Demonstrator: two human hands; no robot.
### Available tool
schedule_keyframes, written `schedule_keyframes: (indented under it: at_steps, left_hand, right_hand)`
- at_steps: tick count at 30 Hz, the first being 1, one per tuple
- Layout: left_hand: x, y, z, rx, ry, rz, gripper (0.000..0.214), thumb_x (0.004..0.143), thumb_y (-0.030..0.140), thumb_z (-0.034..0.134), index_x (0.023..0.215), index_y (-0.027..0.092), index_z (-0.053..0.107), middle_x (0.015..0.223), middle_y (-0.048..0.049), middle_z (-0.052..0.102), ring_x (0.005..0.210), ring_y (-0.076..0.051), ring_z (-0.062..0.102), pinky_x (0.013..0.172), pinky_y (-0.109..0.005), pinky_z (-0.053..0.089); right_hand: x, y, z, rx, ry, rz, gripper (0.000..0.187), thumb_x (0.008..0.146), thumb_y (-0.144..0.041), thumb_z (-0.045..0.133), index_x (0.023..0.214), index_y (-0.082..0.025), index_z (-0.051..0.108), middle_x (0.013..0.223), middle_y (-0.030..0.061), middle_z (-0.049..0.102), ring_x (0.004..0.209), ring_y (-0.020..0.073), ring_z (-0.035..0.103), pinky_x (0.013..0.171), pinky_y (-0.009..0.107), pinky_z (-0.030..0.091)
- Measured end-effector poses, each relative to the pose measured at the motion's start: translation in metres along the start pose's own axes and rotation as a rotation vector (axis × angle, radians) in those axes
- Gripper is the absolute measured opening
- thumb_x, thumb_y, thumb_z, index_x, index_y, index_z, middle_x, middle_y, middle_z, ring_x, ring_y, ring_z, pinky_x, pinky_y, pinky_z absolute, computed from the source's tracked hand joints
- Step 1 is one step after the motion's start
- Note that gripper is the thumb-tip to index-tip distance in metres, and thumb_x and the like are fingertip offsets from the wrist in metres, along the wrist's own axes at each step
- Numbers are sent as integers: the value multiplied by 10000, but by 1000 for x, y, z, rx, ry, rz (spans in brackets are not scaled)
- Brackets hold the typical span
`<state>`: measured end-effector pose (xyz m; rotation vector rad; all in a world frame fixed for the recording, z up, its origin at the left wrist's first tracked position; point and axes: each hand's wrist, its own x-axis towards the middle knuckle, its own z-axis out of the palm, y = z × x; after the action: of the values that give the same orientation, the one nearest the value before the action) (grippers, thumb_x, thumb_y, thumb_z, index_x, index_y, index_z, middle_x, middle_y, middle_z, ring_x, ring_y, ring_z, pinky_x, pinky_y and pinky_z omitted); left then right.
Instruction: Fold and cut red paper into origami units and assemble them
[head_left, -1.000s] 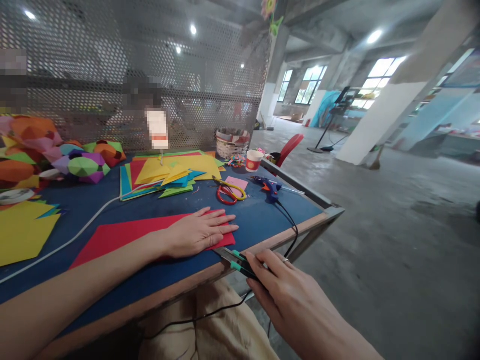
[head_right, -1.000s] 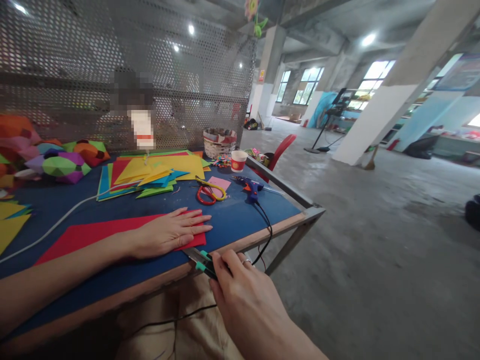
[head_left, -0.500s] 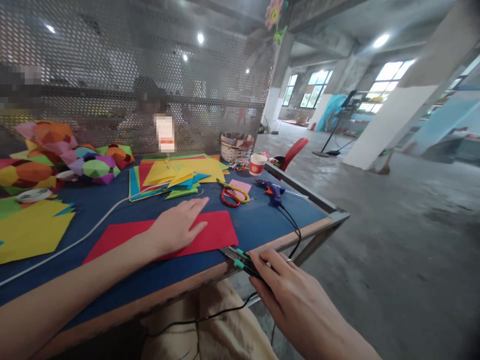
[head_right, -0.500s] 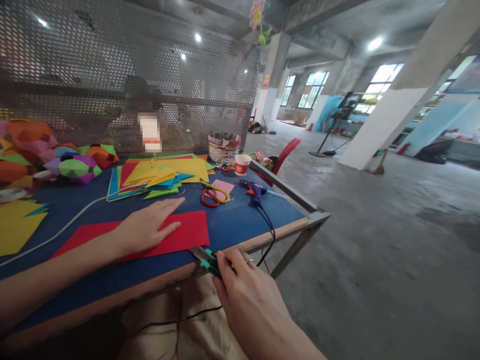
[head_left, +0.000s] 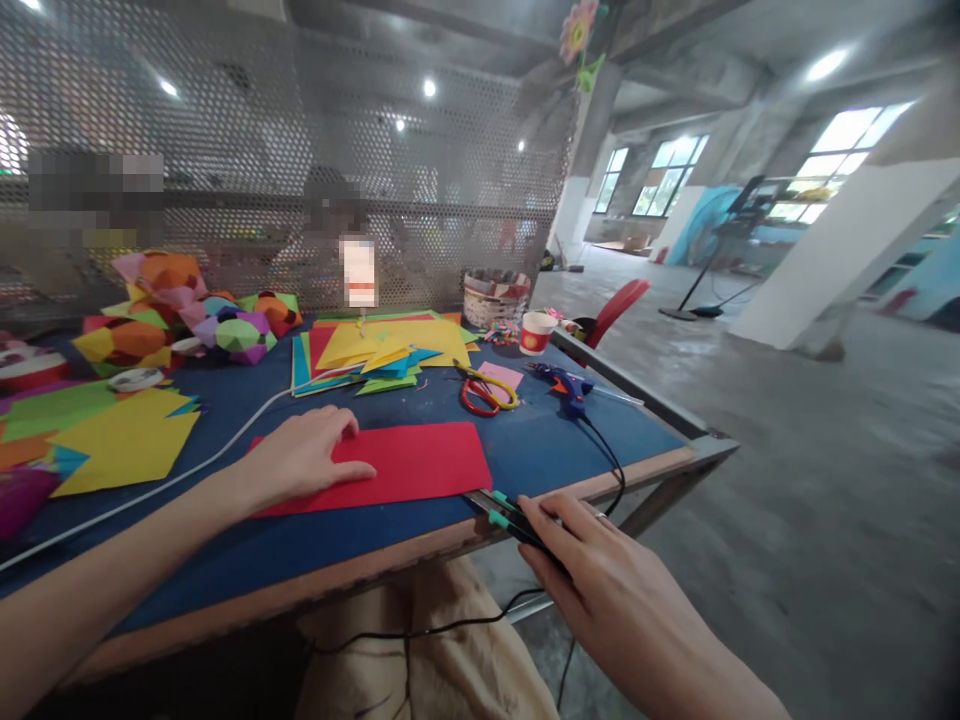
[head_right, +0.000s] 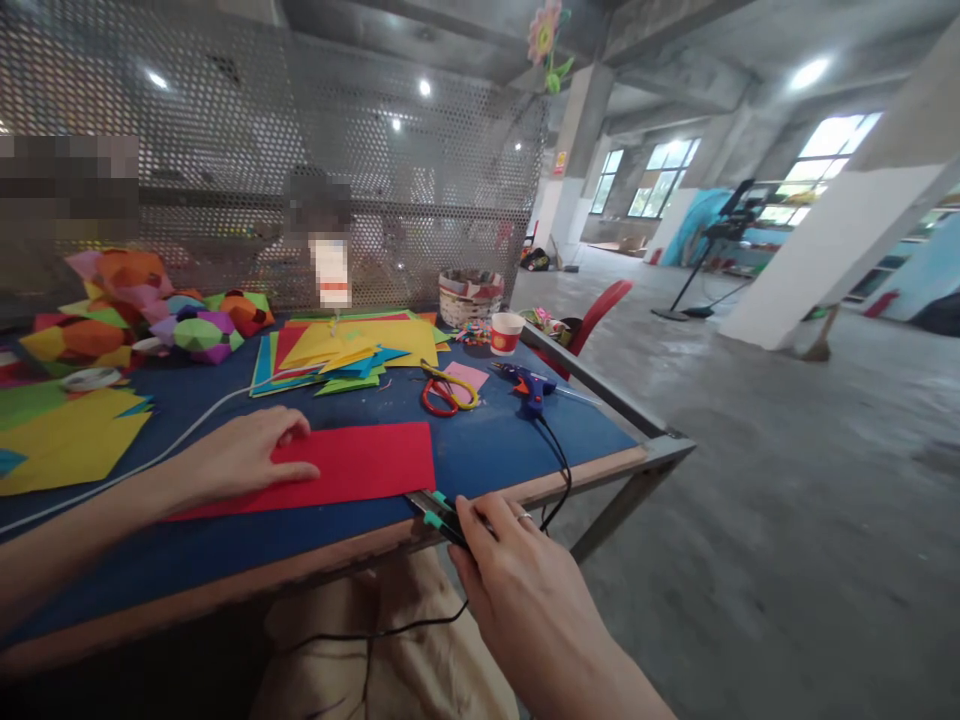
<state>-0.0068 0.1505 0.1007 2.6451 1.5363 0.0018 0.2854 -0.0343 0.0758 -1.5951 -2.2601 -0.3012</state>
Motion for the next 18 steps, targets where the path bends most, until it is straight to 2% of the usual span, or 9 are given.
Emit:
schedule_keyframes:
  at_steps: [2, 4, 7, 11, 13, 15, 18]
  left_hand:
    - [8, -3, 0, -23, 24, 3, 661, 719, 650, 627, 1162, 159, 615, 1256, -176, 638, 1171, -377, 595, 948, -458, 464]
    - [15, -5, 0, -53, 28, 18, 664, 685, 643, 654, 1144, 165, 612, 1244, -164, 635, 1177, -360, 583, 949, -433, 456]
    - [20, -7, 0, -98, 1, 29, 551, 674, 628, 660, 981, 172, 622, 1008, -121, 685, 947, -314, 646, 782, -384, 474]
    - [20, -7, -1, -151, -13, 40, 421, 682, 598, 663, 794, 198, 593, 785, -59, 669, 705, -255, 626, 609, -336, 418]
    - [22, -2, -2, -180, 23, 59, 397, 693, 568, 678, 802, 193, 608, 827, -64, 679, 754, -257, 639, 650, -340, 443]
    - [28, 6, -2, -215, 82, 90, 371, 746, 516, 675, 894, 178, 639, 947, -79, 692, 877, -262, 654, 761, -355, 480]
    - [46, 23, 0, -261, 145, 154, 222, 855, 359, 640, 975, 174, 663, 1048, -67, 689, 994, -224, 646, 904, -349, 482]
  right_hand:
    - [0, 1, 1, 6, -8, -2, 327, 960, -168, 516, 1248, -80, 642, 1044, 145, 695, 935, 279, 730, 742, 431, 662]
    - [0, 1, 2, 6, -7, -3, 325, 960, -170, 516, 1247, -82, 641, 1044, 144, 693, 924, 275, 732, 730, 424, 663]
    - [-1, 1, 2, 8, 2, -4, 321, 964, -171, 507, 1243, -89, 642, 1050, 145, 694, 914, 267, 733, 720, 407, 663]
    - [-1, 3, 2, 22, 30, -6, 321, 967, -171, 492, 1239, -89, 643, 1063, 149, 696, 933, 267, 732, 727, 402, 663]
    - [-2, 4, 2, 21, 38, -18, 322, 963, -171, 494, 1234, -85, 646, 1058, 149, 696, 935, 271, 732, 725, 406, 664]
    - [-1, 5, 2, 11, 41, -31, 322, 959, -174, 496, 1226, -83, 652, 1034, 146, 698, 914, 270, 736, 713, 401, 665]
    - [0, 5, 2, -16, 45, -36, 327, 954, -173, 492, 1220, -85, 660, 1005, 141, 702, 877, 260, 743, 690, 378, 664]
